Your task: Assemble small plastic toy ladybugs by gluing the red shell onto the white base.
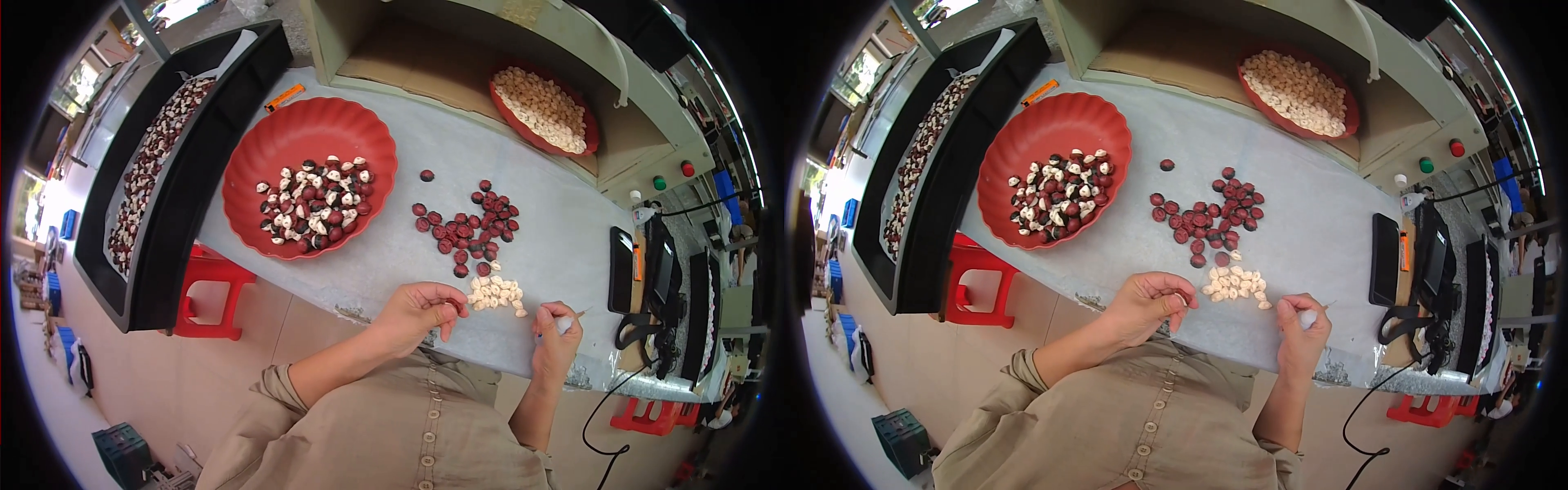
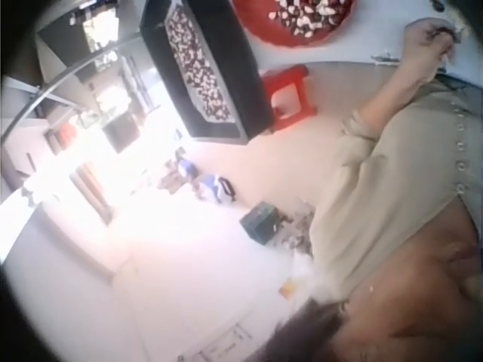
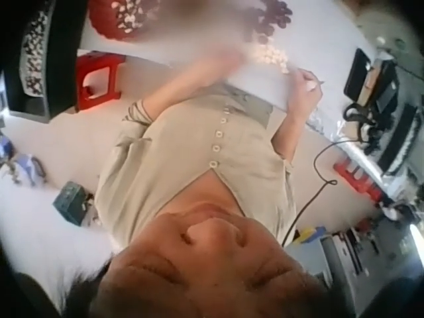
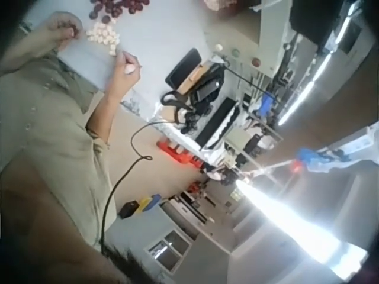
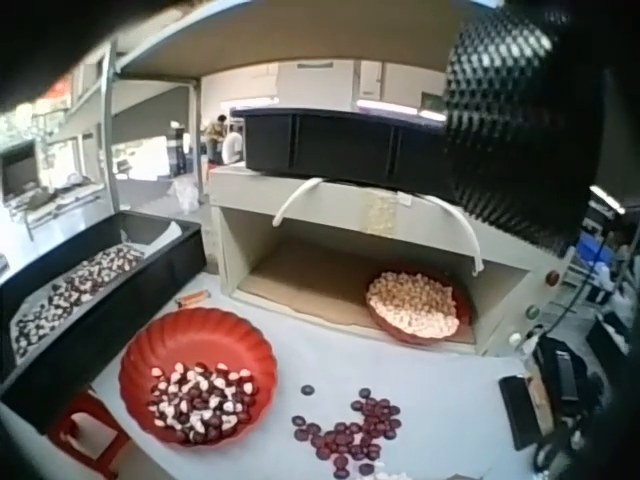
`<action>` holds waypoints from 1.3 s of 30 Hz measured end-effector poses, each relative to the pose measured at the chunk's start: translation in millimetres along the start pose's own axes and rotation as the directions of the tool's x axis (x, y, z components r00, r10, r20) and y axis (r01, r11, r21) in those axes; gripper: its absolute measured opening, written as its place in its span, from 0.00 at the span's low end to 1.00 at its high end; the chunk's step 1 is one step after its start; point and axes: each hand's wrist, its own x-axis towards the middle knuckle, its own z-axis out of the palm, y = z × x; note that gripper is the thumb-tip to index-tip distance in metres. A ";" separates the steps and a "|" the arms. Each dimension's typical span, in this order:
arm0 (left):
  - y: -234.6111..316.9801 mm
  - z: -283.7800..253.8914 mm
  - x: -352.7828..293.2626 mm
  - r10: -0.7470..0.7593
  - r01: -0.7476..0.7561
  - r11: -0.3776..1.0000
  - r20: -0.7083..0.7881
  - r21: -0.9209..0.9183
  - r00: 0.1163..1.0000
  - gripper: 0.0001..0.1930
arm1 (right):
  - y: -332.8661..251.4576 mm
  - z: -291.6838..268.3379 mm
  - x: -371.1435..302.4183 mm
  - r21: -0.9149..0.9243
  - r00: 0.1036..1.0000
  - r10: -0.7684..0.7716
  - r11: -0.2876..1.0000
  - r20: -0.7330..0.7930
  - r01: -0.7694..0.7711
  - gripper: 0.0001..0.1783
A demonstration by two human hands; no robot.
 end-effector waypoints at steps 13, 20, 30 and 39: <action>0.3 4.4 -2.6 0.004 -0.004 1.000 0.000 0.006 1.000 0.07 | 2.9 -4.0 -2.0 -0.037 1.000 -0.008 0.999 0.005 0.008 0.04; 0.6 1.9 -5.8 0.019 -0.019 1.000 0.019 0.023 1.000 0.08 | 6.7 -3.7 -4.1 0.002 1.000 -0.029 1.000 0.011 0.029 0.06; 135.3 -25.0 -41.9 0.626 -0.282 0.567 -0.183 0.774 0.758 0.14 | 2.4 -6.3 -5.1 -0.003 1.000 -0.004 1.000 0.019 0.004 0.05; 167.3 -61.7 -43.1 0.651 0.192 -0.150 -0.050 0.970 0.757 0.10 | 2.5 -2.8 -2.3 -0.059 0.998 -0.038 0.997 0.049 0.041 0.04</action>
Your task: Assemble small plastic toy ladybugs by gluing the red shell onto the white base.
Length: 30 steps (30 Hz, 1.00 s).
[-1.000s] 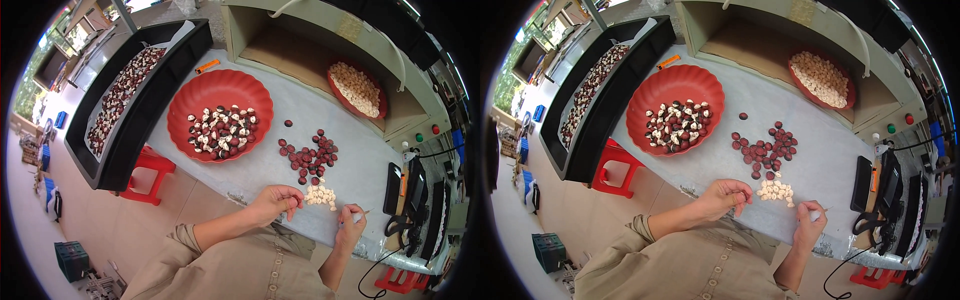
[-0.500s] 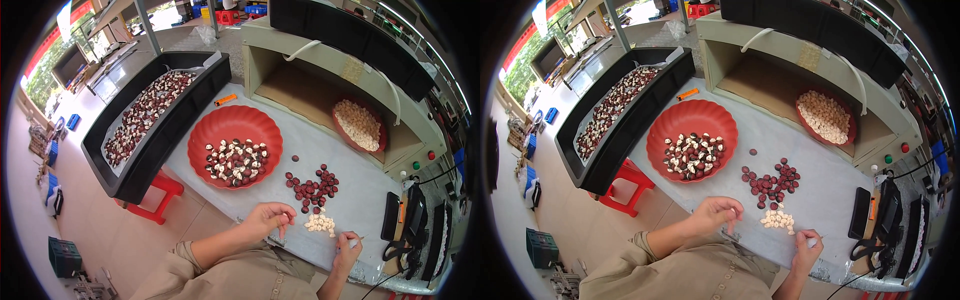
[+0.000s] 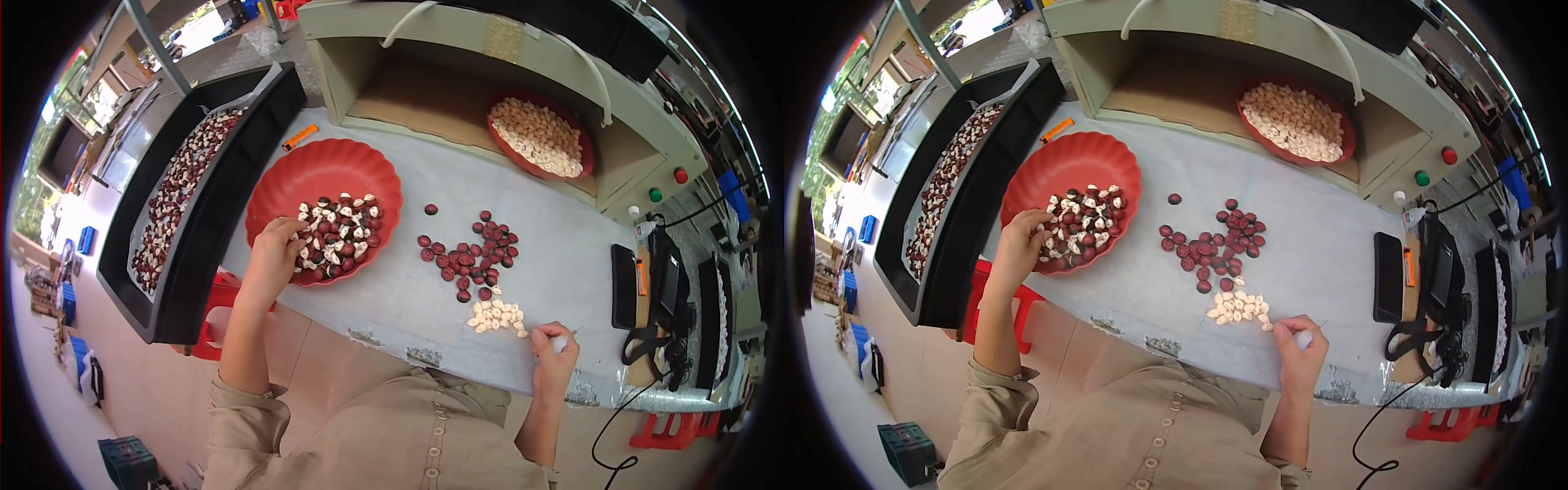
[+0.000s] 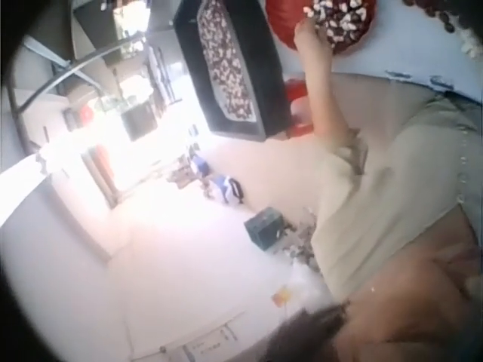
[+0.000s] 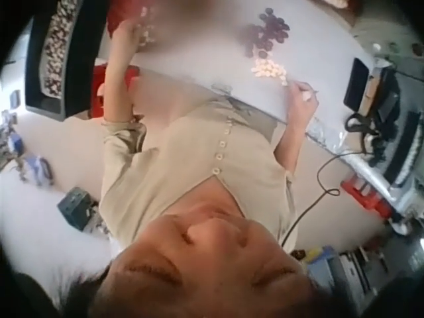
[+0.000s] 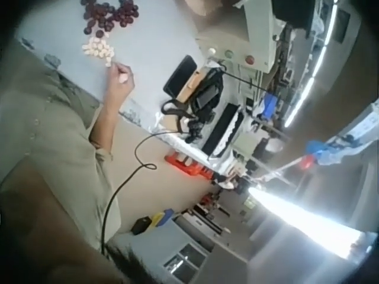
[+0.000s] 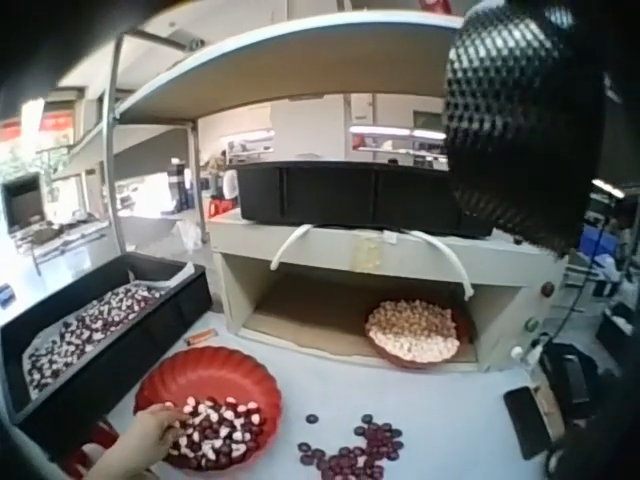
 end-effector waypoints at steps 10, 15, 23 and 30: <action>85.7 111.2 -7.6 0.285 -0.275 0.934 0.012 -0.228 0.959 0.12 | -5.9 0.3 4.3 0.101 0.989 0.109 0.990 -0.103 -0.098 0.09; 81.0 126.6 -6.7 0.181 -0.181 0.982 -0.006 -0.063 0.984 0.11 | -7.0 -4.3 2.2 0.308 0.996 0.089 0.948 -0.012 -0.081 0.11; 79.6 111.7 -16.9 0.140 -0.068 0.905 0.145 -0.420 0.979 0.13 | -1.7 -8.7 -3.5 0.315 0.995 0.078 0.947 -0.062 -0.055 0.15; 85.7 112.0 -41.7 0.330 0.489 0.076 0.485 -0.869 0.810 0.13 | -12.1 10.5 -1.2 0.540 0.982 0.172 0.821 0.081 -0.188 0.18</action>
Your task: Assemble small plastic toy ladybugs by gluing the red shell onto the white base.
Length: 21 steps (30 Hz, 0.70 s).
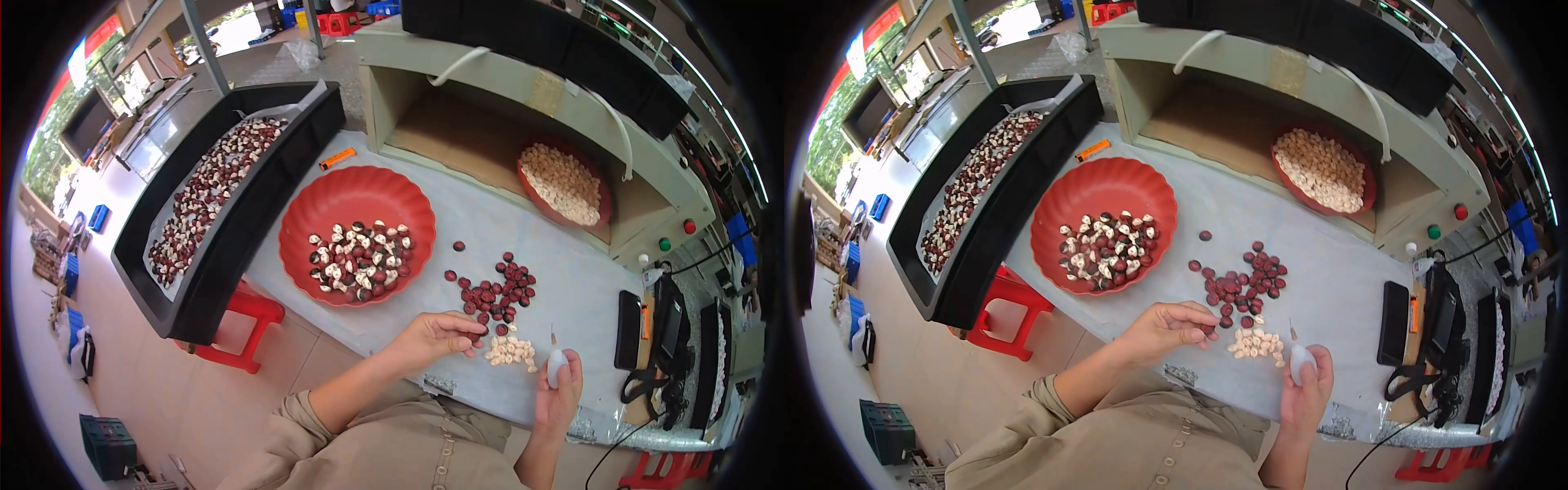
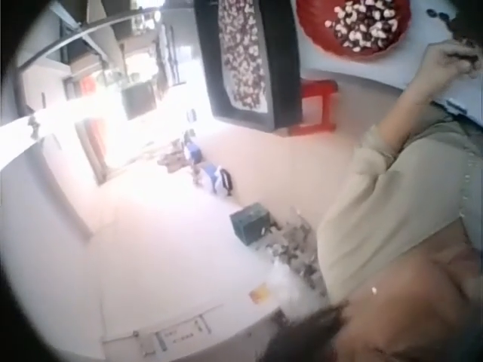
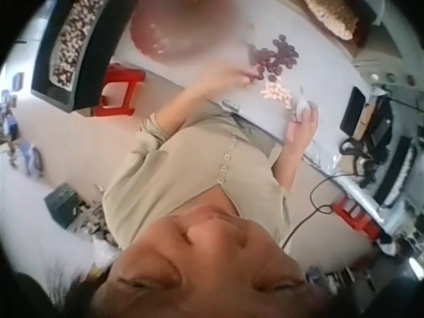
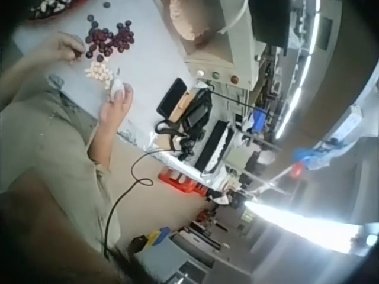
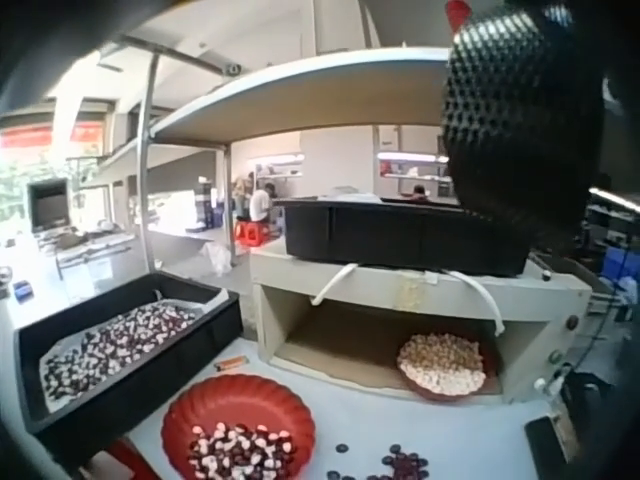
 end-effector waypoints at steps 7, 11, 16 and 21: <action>-13.8 2.8 -7.7 -0.083 0.072 0.945 -0.019 -0.318 0.996 0.13 | 1.8 33.6 0.2 0.225 0.990 0.074 0.969 0.121 -0.100 0.20; -27.6 -5.1 -10.0 -0.138 0.137 0.864 0.034 -0.485 0.990 0.12 | 0.8 44.5 -7.2 0.065 0.994 -0.005 0.998 0.108 -0.002 0.18; -30.6 -6.4 -14.0 -0.160 0.165 0.805 0.060 -0.570 0.985 0.14 | 3.0 56.5 -21.7 -0.360 0.949 -0.275 0.879 0.154 0.313 0.17; -29.9 -4.5 -15.2 -0.141 0.118 0.769 0.014 -0.629 0.990 0.15 | 5.8 55.2 -19.7 -0.563 0.789 -0.409 0.553 0.458 0.614 0.16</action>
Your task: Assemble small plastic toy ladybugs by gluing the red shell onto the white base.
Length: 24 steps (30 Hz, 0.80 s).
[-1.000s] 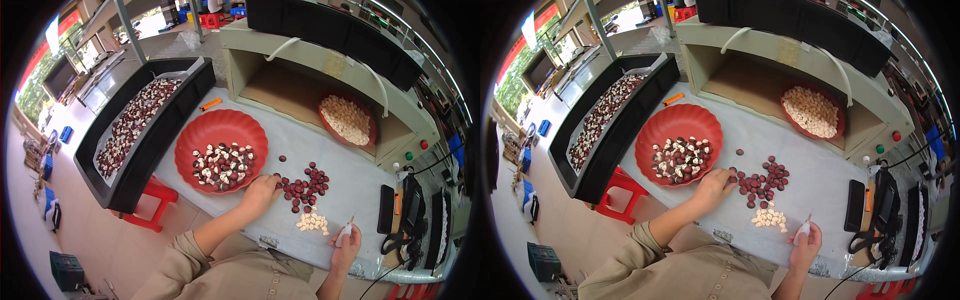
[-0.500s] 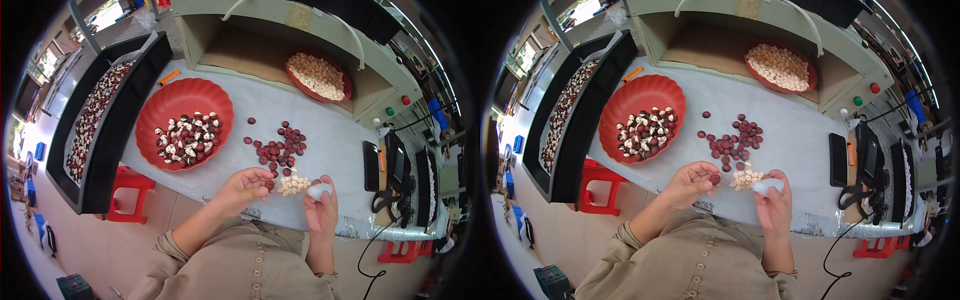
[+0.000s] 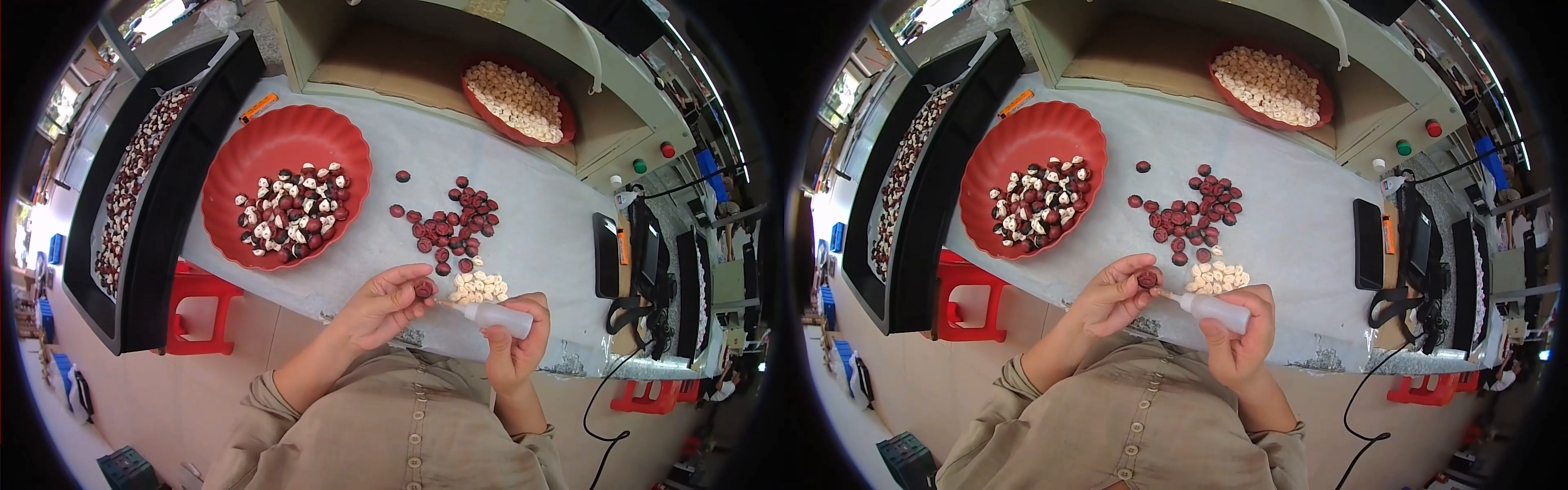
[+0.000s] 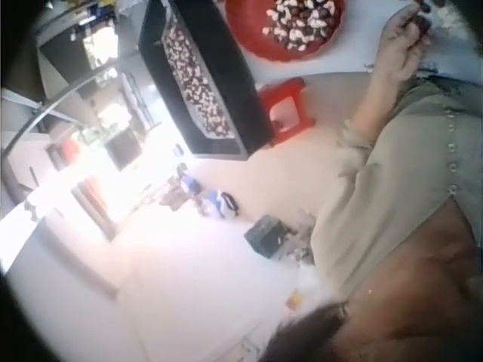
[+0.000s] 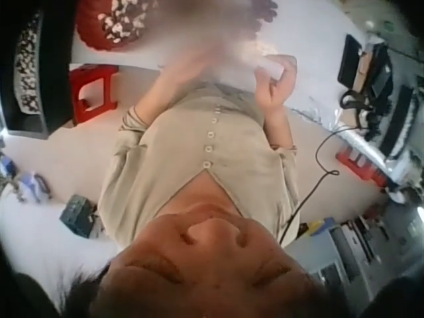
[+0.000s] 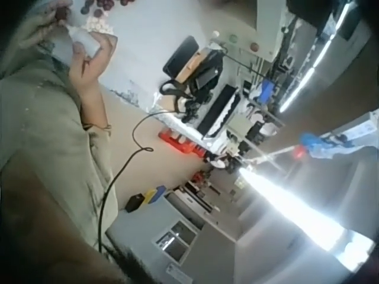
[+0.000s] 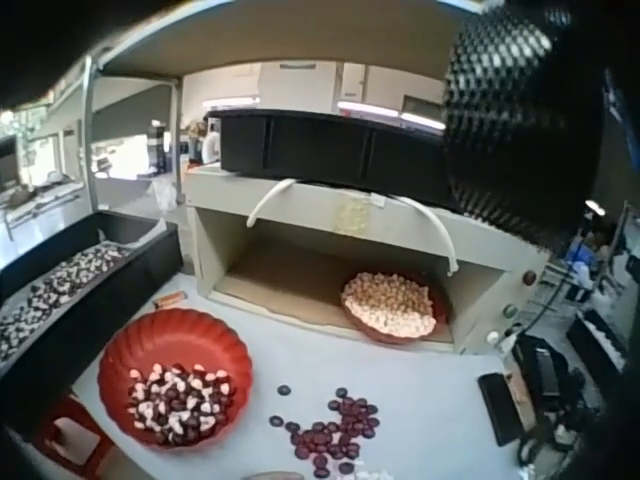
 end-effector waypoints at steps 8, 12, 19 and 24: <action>0.9 -5.4 0.0 -0.015 0.015 1.000 0.032 -0.005 0.999 0.15 | 1.6 7.3 5.4 -0.039 0.999 -0.028 0.999 0.027 0.029 0.15; 0.6 -5.8 0.7 -0.017 0.018 1.000 0.035 -0.010 0.999 0.15 | 2.5 6.4 6.7 -0.069 0.997 -0.053 0.996 0.050 0.056 0.15; -0.1 -5.8 0.7 -0.018 0.018 1.000 0.027 0.005 0.999 0.14 | 1.6 7.0 7.8 -0.057 0.998 -0.060 0.996 0.031 0.061 0.15; 0.0 -5.7 0.9 -0.018 0.018 1.000 0.028 -0.006 0.999 0.14 | 1.6 6.1 8.5 -0.078 0.996 -0.068 0.994 0.060 0.073 0.15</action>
